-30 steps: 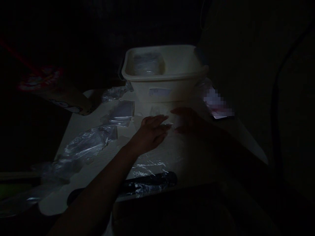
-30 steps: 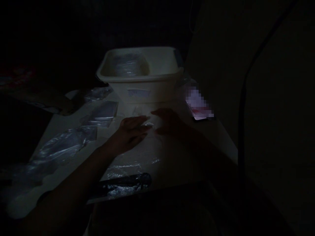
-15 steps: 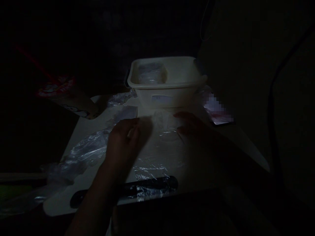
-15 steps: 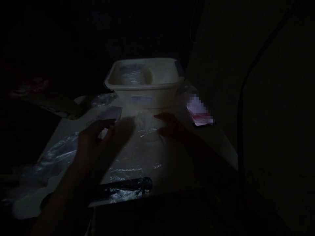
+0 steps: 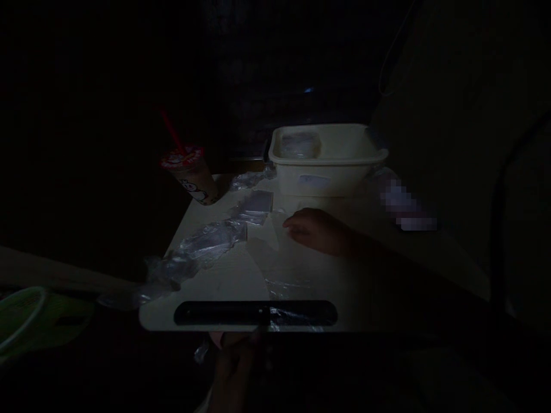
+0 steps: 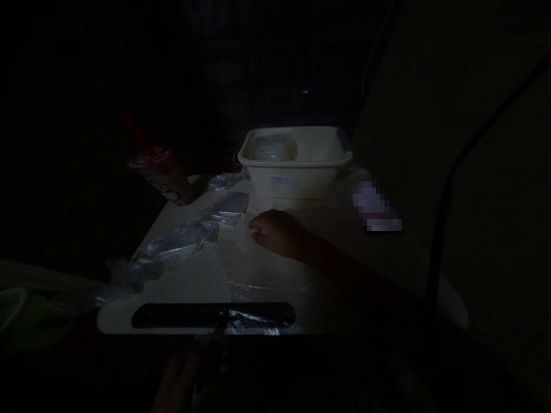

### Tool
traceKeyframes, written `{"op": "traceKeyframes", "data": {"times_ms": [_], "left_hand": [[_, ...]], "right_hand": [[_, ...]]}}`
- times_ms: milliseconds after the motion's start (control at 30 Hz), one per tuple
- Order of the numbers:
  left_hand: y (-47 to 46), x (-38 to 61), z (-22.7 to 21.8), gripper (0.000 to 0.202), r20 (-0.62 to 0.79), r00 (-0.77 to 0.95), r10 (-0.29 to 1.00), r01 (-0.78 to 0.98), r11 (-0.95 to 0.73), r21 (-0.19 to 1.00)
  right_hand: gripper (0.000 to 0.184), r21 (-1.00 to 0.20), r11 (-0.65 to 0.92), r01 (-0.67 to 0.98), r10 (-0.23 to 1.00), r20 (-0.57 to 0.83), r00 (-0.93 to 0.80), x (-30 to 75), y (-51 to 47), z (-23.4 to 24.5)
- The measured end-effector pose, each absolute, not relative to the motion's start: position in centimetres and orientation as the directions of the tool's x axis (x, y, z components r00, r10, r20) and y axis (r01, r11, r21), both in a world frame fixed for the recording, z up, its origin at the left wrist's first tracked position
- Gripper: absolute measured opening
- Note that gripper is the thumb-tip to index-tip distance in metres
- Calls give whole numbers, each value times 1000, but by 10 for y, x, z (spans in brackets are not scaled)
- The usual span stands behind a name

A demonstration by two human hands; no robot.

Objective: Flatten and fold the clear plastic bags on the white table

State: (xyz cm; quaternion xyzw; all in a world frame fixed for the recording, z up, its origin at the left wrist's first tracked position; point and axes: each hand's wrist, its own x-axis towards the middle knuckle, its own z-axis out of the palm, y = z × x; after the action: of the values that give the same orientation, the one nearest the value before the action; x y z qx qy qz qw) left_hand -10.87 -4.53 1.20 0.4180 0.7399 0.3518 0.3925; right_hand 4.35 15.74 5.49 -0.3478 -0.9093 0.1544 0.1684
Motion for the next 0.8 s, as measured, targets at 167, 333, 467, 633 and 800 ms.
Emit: {"op": "traceKeyframes", "data": {"times_ms": [167,333,467,633,800], "left_hand": [[-31,-84,4,52,-526,-246,814,21,547,837],[-29,-75,-3,46,-445,-292,847,64,482,874],[-35,-76,-3,42,-372,-342,863,109,429,897],[-41,-81,4,37,-252,-421,871,220,368,903],[-41,-84,10,28,-119,-508,853,353,332,875]], "right_hand": [[35,-329,705,629,670,18,-742,-20,158,52],[22,-327,721,611,598,-153,-787,-39,156,52],[16,-478,707,522,537,-118,-835,-30,160,55],[13,-790,506,348,546,-18,-837,-11,167,62],[33,-938,267,220,588,-22,-809,7,163,65]]}}
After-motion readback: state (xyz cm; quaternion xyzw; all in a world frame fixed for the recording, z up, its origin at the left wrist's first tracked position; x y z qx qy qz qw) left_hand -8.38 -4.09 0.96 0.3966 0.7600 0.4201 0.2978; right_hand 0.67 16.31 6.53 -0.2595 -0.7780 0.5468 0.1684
